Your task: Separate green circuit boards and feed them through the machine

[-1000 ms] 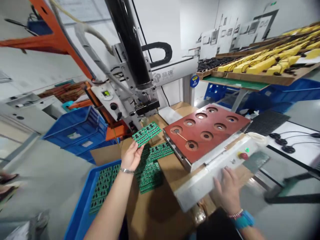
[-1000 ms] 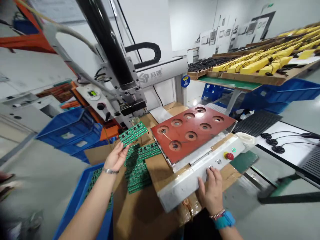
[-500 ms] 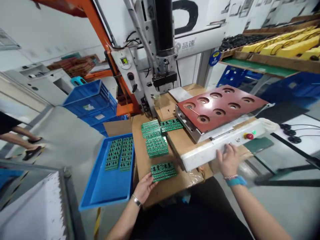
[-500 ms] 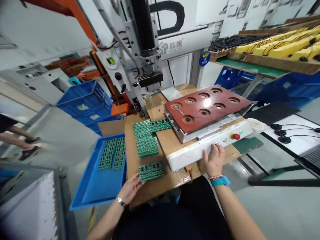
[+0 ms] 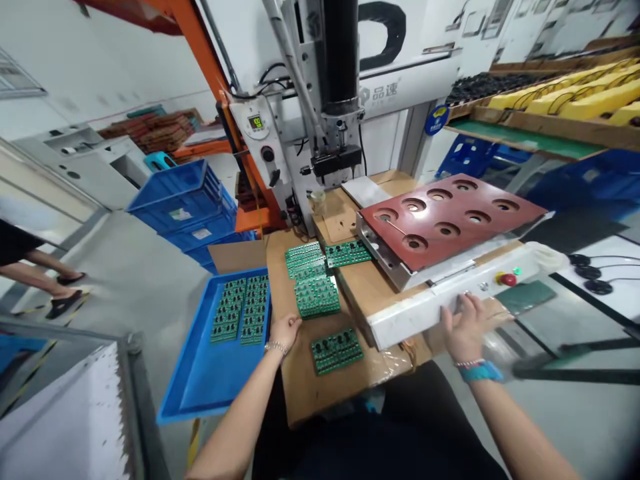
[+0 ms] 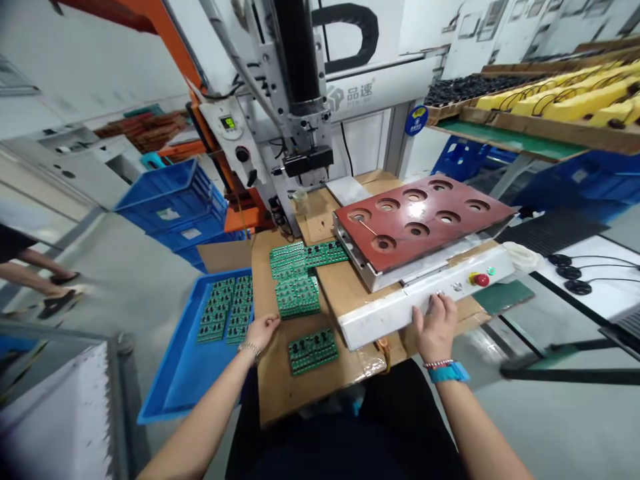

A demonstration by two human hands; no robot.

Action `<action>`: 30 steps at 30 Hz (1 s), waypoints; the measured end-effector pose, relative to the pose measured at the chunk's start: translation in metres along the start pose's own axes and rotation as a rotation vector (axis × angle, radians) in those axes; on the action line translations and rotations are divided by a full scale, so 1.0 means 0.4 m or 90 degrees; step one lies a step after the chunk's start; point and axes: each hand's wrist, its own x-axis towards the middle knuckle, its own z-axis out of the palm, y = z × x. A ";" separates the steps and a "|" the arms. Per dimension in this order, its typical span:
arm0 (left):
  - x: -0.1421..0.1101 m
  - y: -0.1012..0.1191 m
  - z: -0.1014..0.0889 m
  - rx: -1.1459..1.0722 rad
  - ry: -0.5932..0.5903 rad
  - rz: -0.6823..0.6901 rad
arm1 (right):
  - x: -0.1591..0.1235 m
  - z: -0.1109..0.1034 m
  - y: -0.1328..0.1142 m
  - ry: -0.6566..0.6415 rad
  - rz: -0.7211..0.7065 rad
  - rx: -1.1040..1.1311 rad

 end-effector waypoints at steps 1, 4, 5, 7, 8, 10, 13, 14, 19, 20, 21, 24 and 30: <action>0.028 0.013 0.005 -0.008 0.001 -0.011 | 0.000 0.000 0.001 -0.002 0.000 0.002; 0.076 0.038 0.025 -0.073 -0.010 -0.054 | 0.001 0.001 0.001 -0.005 0.000 0.005; 0.079 0.041 0.031 -0.102 -0.012 -0.064 | 0.001 0.001 0.000 -0.005 0.000 0.006; 0.070 0.040 0.037 -0.173 -0.016 -0.079 | 0.001 0.001 -0.001 -0.006 0.003 0.007; 0.059 0.039 0.036 -0.215 -0.018 -0.085 | 0.001 0.001 -0.002 -0.006 0.005 0.007; 0.029 0.039 0.024 -0.305 -0.021 -0.092 | 0.002 0.001 -0.004 -0.006 0.011 0.008; -0.015 0.059 -0.024 -0.445 -0.009 -0.093 | 0.002 0.001 -0.008 0.001 0.014 0.012; -0.024 0.074 -0.049 -0.490 0.002 -0.089 | 0.002 0.002 -0.009 0.004 0.015 0.014; 0.000 0.234 -0.187 -0.680 0.072 -0.035 | -0.001 0.012 -0.006 0.019 0.019 0.021; 0.017 0.283 -0.203 -0.706 0.069 -0.020 | -0.003 0.015 -0.004 0.020 0.020 0.021; 0.036 0.336 -0.211 -0.727 0.057 -0.005 | -0.004 0.017 -0.003 0.021 0.021 0.020; 0.101 0.500 -0.188 -0.771 -0.008 0.029 | -0.006 0.022 0.001 0.021 0.023 0.016; 0.207 0.734 -0.044 -0.827 -0.093 0.066 | -0.009 0.024 0.001 0.018 0.021 0.010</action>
